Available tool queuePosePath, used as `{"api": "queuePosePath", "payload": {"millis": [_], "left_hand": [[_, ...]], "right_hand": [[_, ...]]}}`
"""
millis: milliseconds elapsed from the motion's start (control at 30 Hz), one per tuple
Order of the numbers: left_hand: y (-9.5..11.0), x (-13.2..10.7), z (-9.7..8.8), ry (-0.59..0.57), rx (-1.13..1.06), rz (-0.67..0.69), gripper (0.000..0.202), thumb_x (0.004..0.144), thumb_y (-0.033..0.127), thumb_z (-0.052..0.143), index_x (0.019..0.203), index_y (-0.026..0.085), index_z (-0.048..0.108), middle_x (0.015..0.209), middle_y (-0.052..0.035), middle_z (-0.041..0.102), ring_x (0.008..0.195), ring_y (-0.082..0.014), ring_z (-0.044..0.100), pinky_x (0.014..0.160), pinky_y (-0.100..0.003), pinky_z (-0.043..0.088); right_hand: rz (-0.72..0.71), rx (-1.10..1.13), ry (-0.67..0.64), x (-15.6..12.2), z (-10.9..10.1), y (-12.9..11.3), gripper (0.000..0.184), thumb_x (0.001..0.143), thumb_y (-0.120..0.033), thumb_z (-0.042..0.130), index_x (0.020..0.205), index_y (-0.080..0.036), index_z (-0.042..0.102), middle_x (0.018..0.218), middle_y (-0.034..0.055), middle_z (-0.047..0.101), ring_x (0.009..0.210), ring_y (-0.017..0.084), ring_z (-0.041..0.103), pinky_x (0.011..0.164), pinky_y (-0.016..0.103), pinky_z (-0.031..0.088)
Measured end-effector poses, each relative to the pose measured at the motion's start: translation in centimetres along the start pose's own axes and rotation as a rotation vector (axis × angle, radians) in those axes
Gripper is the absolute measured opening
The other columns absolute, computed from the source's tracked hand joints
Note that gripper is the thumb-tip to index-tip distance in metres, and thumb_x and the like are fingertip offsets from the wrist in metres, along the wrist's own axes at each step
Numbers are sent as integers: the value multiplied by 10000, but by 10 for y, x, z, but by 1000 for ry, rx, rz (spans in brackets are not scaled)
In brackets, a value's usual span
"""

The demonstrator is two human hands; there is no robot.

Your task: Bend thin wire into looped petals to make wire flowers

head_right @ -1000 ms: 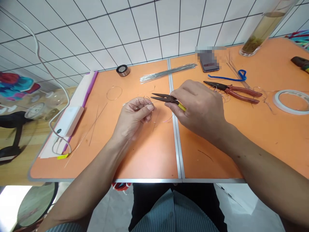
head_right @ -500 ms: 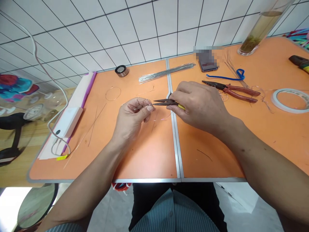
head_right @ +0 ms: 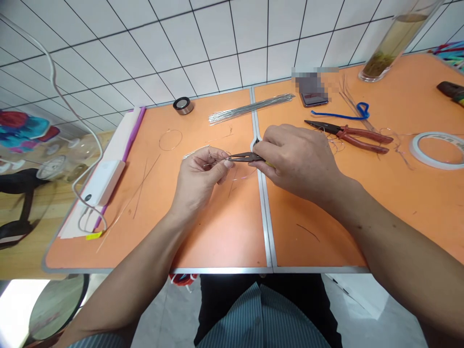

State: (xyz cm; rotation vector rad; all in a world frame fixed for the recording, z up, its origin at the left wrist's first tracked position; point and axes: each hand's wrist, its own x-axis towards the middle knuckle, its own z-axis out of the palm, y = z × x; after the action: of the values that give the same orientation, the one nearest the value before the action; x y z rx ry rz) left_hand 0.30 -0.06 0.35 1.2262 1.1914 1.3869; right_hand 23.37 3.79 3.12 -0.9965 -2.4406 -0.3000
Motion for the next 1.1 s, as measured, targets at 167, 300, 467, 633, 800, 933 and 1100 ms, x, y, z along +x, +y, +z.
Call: {"api": "queuePosePath", "payload": {"millis": [167, 300, 467, 633, 800, 933, 1100], "left_hand": [[2, -2, 1, 5, 37, 19, 77, 799, 209, 845, 810, 200, 770, 719, 12, 694, 556, -87, 492, 519, -248, 383], [3, -3, 1, 16, 63, 26, 79, 803, 197, 834, 794, 198, 756, 699, 18, 665, 551, -86, 479, 517, -248, 369], [3, -4, 2, 24, 97, 33, 82, 805, 196, 824, 782, 198, 745, 703, 16, 658, 567, -90, 485, 530, -247, 382], [5, -5, 3, 47, 137, 26, 72, 811, 208, 813, 784, 198, 747, 716, 9, 661, 590, -97, 501, 538, -243, 392], [5, -7, 5, 67, 146, 18, 79, 802, 217, 803, 768, 195, 735, 713, 8, 662, 581, -99, 506, 521, -240, 381], [3, -8, 6, 96, 186, 23, 104, 808, 203, 793, 744, 202, 712, 710, 9, 659, 594, -106, 508, 534, -245, 386], [0, -9, 7, 112, 188, 49, 129, 811, 185, 790, 732, 207, 691, 727, 3, 655, 651, -123, 539, 572, -252, 414]], "right_hand": [[-57, -55, 59, -2, 5, 2, 338, 1134, -368, 601, 934, -211, 825, 874, 79, 764, 773, 231, 610, 630, 385, 264], [-52, -76, 61, -2, 7, 3, 371, 1137, -398, 593, 897, -217, 810, 852, 71, 751, 758, 225, 590, 627, 383, 246], [-52, -73, 60, -3, 6, 3, 371, 1139, -389, 599, 859, -211, 765, 828, 69, 736, 737, 219, 572, 623, 388, 239], [-46, -95, 24, -4, 9, 4, 307, 1114, -362, 630, 875, -217, 757, 836, 69, 726, 751, 224, 566, 618, 390, 228], [-41, -99, 4, -5, 10, 3, 277, 1099, -332, 643, 886, -212, 774, 829, 77, 721, 757, 229, 563, 622, 391, 227], [-72, -147, 48, -5, 12, 2, 268, 1080, -309, 661, 848, -206, 747, 791, 58, 705, 726, 208, 535, 611, 377, 222], [-82, -178, 63, -4, 15, 1, 292, 1069, -332, 681, 812, -201, 728, 752, 46, 692, 687, 193, 523, 594, 359, 206]]}}
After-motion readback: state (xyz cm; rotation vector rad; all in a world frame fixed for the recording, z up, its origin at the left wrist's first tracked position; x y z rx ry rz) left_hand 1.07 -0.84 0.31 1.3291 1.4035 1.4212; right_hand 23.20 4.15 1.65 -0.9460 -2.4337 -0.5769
